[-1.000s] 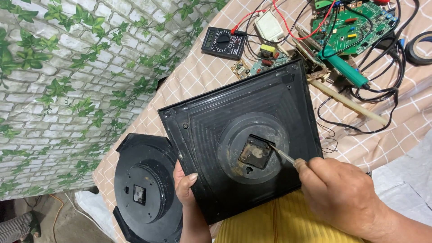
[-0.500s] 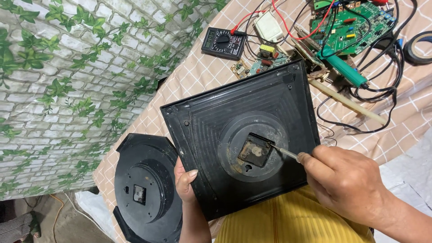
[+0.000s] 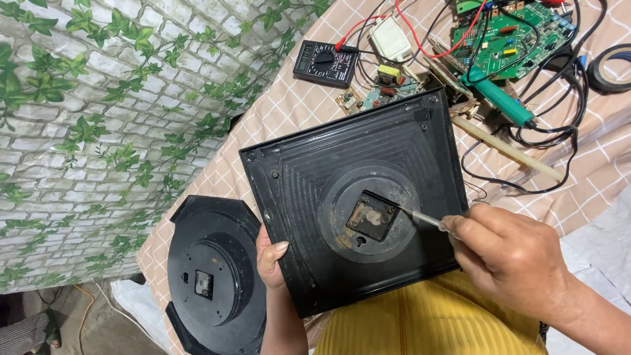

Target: Reassembling and cleaning clock casings using a screwdriver and a cloth on a repair bench.

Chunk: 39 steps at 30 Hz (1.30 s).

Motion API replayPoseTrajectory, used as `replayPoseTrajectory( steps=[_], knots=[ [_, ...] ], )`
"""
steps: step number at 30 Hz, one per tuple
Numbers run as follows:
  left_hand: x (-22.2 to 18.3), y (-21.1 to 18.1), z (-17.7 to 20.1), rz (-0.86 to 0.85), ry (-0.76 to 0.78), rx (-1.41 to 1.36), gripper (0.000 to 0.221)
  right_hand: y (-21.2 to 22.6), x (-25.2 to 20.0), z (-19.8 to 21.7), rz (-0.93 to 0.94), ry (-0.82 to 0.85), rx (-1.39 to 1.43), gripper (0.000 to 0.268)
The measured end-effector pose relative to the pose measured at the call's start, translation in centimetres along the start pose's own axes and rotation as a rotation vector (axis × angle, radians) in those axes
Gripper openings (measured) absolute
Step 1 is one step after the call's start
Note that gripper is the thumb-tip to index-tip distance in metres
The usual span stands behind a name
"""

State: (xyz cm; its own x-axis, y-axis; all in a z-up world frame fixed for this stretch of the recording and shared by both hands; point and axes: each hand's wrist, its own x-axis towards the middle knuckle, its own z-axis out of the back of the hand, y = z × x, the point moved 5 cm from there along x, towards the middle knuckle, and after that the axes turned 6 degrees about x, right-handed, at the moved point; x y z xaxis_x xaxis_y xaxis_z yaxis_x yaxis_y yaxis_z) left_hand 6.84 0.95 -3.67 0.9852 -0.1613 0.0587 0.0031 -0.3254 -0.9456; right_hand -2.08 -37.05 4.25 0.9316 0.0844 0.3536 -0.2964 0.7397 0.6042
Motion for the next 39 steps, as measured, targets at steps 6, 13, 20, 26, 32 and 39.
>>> replayPoseTrajectory(
  steps=[6, 13, 20, 26, 32, 39],
  knots=[
    [1.1, 1.0, -0.1, 0.080, -0.048, -0.030, 0.052, -4.2, -0.7, 0.5, -0.314, -0.057, 0.418, 0.020],
    [0.9, 2.6, 1.6, 0.155, -0.129, -0.113, 0.058, -11.7, -5.1, -4.9, -0.647, -0.165, 0.810, 0.014],
    [0.9, 4.9, 4.6, 0.211, -0.109, -0.198, 0.054, -12.2, -5.0, -7.1, -0.730, -0.104, 1.016, 0.010],
    [-0.1, 9.1, 12.1, 0.206, -0.233, -0.247, 0.034, -12.0, -5.1, -7.4, -0.772, -0.062, 1.136, 0.008],
    [-0.5, 7.9, 11.6, 0.268, -0.202, -0.499, 0.045, -10.6, -4.0, -7.0, -0.653, 0.001, 1.214, 0.012],
    [0.1, 7.0, 10.7, 0.275, -0.171, -0.497, 0.054, -7.8, -2.5, -5.1, -0.496, 0.017, 1.237, 0.013]
  ],
)
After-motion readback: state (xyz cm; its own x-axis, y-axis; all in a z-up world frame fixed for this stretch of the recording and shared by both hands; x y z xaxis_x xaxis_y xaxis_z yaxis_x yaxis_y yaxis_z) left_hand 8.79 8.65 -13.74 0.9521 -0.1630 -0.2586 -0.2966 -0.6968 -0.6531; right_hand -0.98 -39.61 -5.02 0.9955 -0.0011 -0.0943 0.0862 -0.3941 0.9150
